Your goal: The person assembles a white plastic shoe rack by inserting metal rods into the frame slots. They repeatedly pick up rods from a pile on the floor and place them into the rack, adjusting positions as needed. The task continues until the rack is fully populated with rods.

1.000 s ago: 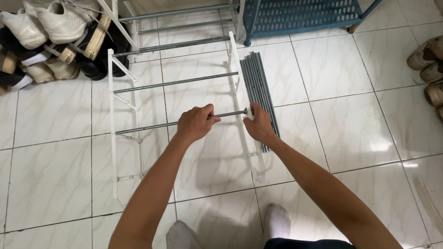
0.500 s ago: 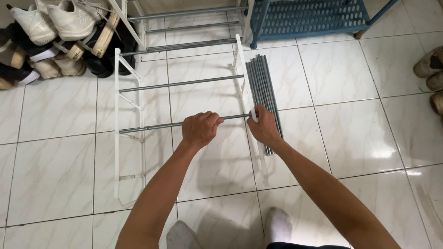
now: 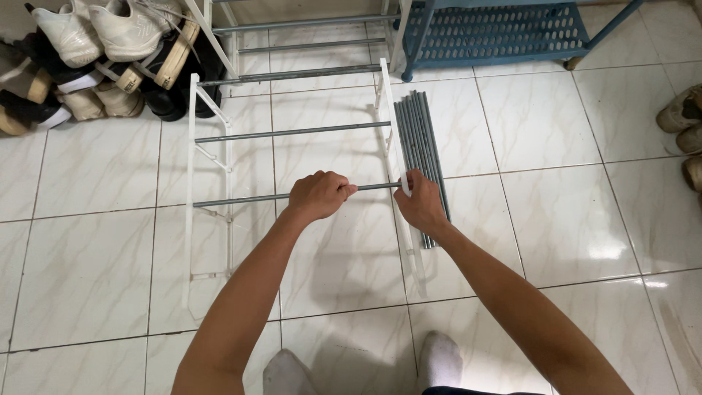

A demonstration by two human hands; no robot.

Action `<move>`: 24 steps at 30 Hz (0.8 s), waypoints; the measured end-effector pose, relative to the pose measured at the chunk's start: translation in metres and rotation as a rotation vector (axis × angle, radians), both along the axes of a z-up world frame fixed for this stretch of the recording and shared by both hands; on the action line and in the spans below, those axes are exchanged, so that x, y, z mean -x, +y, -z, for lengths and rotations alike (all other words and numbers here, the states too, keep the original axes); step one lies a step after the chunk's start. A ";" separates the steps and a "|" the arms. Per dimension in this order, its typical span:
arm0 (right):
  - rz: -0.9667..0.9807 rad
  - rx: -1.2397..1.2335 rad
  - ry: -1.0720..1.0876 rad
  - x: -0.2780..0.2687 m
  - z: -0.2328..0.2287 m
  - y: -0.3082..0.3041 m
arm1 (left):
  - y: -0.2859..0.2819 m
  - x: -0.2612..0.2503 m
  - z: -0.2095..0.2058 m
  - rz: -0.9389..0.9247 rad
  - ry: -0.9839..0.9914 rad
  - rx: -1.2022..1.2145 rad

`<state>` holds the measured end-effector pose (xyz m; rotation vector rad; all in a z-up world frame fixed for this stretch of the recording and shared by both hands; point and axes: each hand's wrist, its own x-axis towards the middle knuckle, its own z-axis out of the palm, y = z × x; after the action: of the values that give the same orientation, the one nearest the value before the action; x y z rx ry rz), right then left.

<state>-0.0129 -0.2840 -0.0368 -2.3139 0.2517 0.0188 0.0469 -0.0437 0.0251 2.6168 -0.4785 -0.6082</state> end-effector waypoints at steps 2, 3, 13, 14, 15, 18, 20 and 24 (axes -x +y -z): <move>0.001 -0.031 -0.095 0.000 0.001 -0.003 | -0.003 0.008 0.007 0.003 -0.109 0.004; 0.001 -0.048 -0.141 0.000 0.000 -0.003 | -0.005 0.013 0.012 0.029 -0.240 0.056; 0.164 -0.037 -0.069 0.003 -0.027 0.007 | -0.018 0.020 0.064 0.251 -0.895 0.185; 0.173 -0.046 -0.066 0.003 -0.029 0.008 | -0.017 0.018 0.066 0.262 -0.911 0.182; 0.183 -0.056 -0.061 0.004 -0.031 0.009 | -0.017 0.018 0.069 0.256 -0.898 0.173; 0.151 -0.039 -0.081 0.004 -0.032 0.011 | -0.016 0.017 0.071 0.241 -0.856 0.168; 0.163 -0.044 -0.021 0.005 -0.032 0.009 | -0.016 0.018 0.066 0.237 -0.823 0.197; 0.163 -0.015 -0.074 0.003 -0.031 0.005 | -0.025 0.019 0.044 0.191 -0.634 0.194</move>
<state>-0.0163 -0.2789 -0.0053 -2.2671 0.3996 -0.1463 0.0281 -0.0685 -0.0186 2.5482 -0.9291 0.2323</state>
